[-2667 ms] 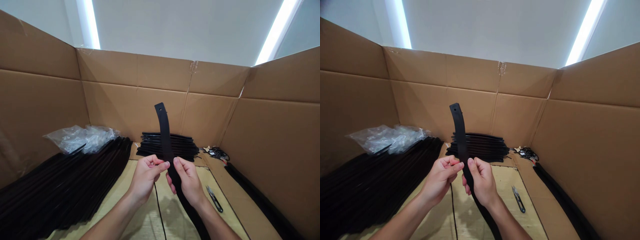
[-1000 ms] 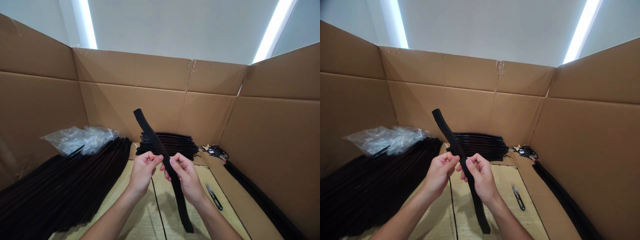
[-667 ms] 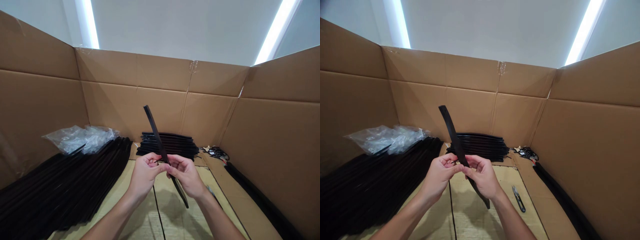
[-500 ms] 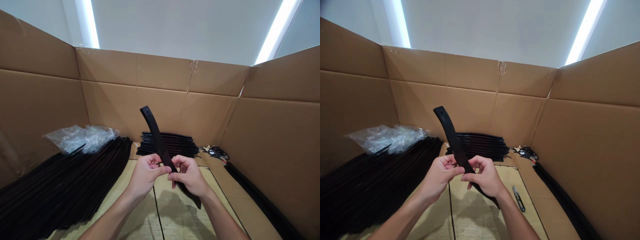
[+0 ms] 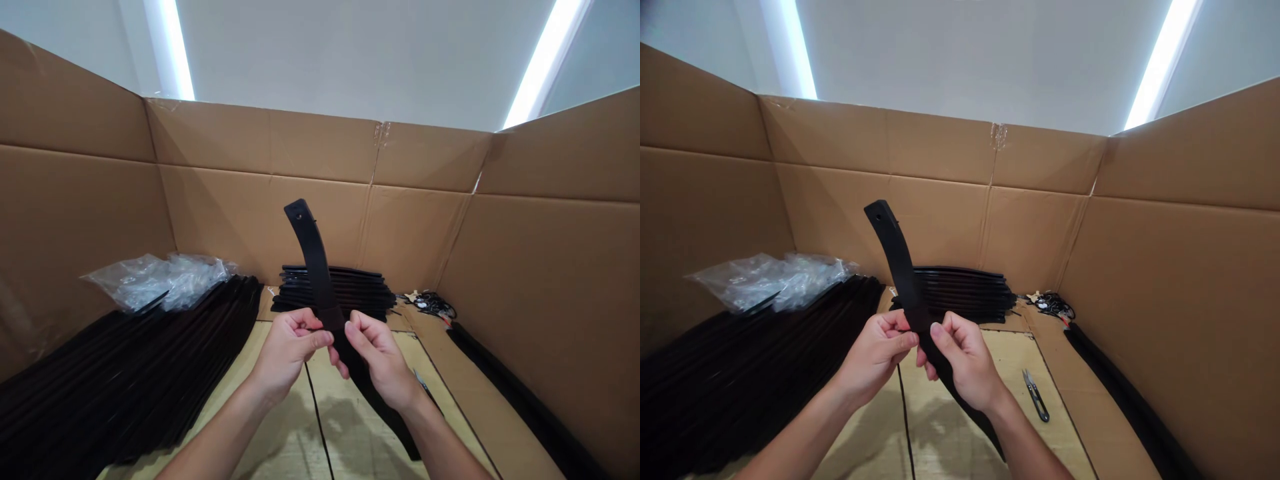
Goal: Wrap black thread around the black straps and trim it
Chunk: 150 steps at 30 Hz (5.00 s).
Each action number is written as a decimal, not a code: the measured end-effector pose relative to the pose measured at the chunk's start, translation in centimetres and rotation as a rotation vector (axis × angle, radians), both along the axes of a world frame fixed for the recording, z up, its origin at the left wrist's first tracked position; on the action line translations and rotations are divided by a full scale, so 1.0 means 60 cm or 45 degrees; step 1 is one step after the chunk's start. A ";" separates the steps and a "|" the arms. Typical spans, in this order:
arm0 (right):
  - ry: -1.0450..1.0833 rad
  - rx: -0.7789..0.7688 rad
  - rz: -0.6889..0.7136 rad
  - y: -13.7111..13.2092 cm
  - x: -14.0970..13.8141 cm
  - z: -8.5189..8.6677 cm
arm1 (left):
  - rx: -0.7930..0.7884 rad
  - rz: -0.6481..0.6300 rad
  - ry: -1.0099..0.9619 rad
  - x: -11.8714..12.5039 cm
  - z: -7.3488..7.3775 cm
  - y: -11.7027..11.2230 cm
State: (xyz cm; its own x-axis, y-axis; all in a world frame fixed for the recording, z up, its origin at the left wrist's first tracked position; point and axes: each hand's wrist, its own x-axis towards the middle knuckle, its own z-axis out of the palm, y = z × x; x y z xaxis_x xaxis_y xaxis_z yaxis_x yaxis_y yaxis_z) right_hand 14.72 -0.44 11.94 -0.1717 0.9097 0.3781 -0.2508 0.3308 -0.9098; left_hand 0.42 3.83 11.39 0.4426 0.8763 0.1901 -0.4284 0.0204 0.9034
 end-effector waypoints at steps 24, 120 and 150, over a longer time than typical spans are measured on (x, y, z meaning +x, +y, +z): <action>0.235 -0.128 -0.023 0.025 -0.011 -0.022 | -0.022 0.263 0.031 0.001 0.006 0.015; 0.366 -0.802 -0.080 -0.052 -0.011 -0.161 | -0.474 -0.015 0.017 -0.005 -0.156 -0.025; 0.396 -1.144 0.210 -0.091 -0.012 -0.164 | -0.607 -0.276 -0.023 -0.023 -0.173 -0.050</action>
